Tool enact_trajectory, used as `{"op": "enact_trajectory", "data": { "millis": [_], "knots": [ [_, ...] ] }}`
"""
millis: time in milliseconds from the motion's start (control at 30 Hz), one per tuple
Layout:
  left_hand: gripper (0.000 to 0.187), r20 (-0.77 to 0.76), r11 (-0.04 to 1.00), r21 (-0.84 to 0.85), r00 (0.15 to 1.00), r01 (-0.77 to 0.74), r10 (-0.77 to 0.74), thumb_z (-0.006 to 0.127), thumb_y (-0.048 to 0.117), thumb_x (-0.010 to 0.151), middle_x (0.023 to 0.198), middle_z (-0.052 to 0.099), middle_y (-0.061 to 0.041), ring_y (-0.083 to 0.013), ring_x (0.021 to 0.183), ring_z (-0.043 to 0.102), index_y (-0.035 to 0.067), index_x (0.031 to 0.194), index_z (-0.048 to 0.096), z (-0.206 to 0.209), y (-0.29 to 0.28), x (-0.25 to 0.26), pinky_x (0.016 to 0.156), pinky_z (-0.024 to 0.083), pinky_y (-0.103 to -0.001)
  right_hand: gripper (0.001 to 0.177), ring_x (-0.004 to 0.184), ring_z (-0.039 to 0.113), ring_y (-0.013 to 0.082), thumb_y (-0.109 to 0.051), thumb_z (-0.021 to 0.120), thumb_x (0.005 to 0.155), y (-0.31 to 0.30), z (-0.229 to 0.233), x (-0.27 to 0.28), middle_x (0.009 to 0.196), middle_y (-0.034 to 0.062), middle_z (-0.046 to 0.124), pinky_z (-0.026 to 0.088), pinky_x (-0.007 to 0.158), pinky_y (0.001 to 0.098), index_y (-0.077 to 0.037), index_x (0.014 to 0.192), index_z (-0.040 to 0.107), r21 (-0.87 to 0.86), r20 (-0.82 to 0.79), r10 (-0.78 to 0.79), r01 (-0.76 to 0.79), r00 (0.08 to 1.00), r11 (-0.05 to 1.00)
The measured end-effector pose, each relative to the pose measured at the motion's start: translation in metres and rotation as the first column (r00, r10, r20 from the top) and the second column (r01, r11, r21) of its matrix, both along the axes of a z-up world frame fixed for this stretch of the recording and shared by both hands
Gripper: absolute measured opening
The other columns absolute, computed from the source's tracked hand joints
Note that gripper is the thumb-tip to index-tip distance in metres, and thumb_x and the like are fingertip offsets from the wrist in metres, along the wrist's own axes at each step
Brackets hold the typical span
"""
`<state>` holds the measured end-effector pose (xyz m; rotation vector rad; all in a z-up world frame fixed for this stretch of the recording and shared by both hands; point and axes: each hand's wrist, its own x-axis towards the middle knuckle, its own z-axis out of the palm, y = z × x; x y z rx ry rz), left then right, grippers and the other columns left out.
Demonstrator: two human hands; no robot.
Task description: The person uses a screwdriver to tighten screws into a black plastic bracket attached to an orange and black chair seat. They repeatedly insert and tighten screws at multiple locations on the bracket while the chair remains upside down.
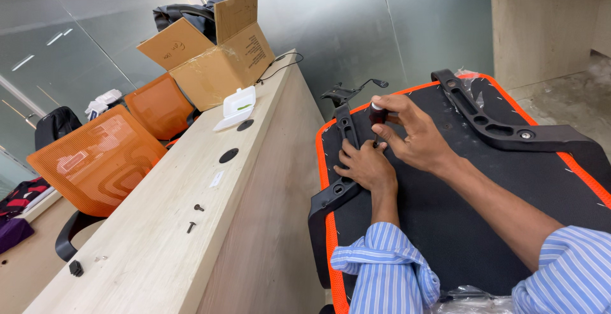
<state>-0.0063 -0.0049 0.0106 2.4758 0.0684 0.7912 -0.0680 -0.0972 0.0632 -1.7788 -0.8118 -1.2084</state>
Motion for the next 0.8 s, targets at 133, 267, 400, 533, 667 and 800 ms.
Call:
{"op": "enact_trajectory", "data": {
  "millis": [133,267,400,533,667,800],
  "knots": [
    [0.016,0.14,0.986,0.161,0.988,0.043,-0.066,0.075,0.029,0.09,0.125,0.061,-0.009,-0.0343,0.13,0.05,0.014,0.093,0.081,-0.01,-0.007,0.004,0.117,0.025,-0.064,0.049,0.121,0.066,0.0285,-0.01,0.065,0.1,0.001,-0.003,0.002,0.133,0.0141,0.06,0.058,0.103,0.0409,-0.014,0.143,0.043,-0.036,-0.096,-0.031,0.027,0.995,0.999],
    [0.021,0.105,0.995,0.055,0.99,0.089,-0.094,0.075,0.03,0.091,0.103,0.073,-0.01,-0.031,0.12,0.057,0.011,0.095,0.081,-0.02,-0.007,0.014,0.118,0.029,-0.056,0.05,0.117,0.069,0.0257,-0.004,0.061,0.101,-0.001,-0.01,0.013,0.13,0.0146,0.06,0.059,0.098,0.0385,-0.015,0.144,0.041,0.025,-0.116,-0.012,0.015,0.993,1.0],
    [0.019,0.181,0.997,0.038,0.98,0.071,-0.077,0.077,0.029,0.087,0.091,0.076,-0.01,-0.0324,0.112,0.06,0.012,0.094,0.082,-0.025,-0.006,0.019,0.113,0.032,-0.053,0.052,0.117,0.068,0.0252,0.001,0.062,0.101,-0.004,-0.015,0.021,0.126,0.015,0.061,0.061,0.103,0.0403,-0.015,0.143,0.037,0.058,-0.07,-0.039,0.043,0.997,0.997],
    [0.02,0.185,0.998,0.008,0.98,0.068,-0.068,0.078,0.029,0.085,0.089,0.077,-0.009,-0.0313,0.111,0.06,0.014,0.097,0.081,-0.032,-0.005,0.027,0.111,0.033,-0.051,0.052,0.118,0.069,0.0246,0.001,0.06,0.103,-0.007,-0.025,0.027,0.126,0.0147,0.062,0.062,0.102,0.0407,-0.016,0.145,0.034,0.1,-0.08,-0.01,0.018,0.997,0.995],
    [0.018,0.118,0.997,-0.012,0.991,0.073,-0.071,0.08,0.03,0.085,0.087,0.078,-0.008,-0.0287,0.111,0.06,0.016,0.097,0.083,-0.032,-0.001,0.032,0.106,0.036,-0.046,0.051,0.123,0.067,0.0269,0.0,0.059,0.103,-0.008,-0.028,0.03,0.132,0.0173,0.061,0.061,0.105,0.0422,-0.016,0.144,0.034,0.123,-0.087,0.019,-0.008,0.996,0.992],
    [0.021,-0.033,0.996,-0.073,0.998,0.059,-0.062,0.081,0.033,0.084,0.09,0.077,-0.005,-0.0251,0.101,0.062,0.019,0.101,0.083,-0.025,0.005,0.037,0.098,0.041,-0.042,0.052,0.126,0.065,0.0282,-0.001,0.059,0.103,-0.006,-0.031,0.032,0.13,0.0174,0.061,0.057,0.108,0.0436,-0.017,0.147,0.033,0.137,-0.139,0.104,-0.085,0.985,0.987]
  ]
}}
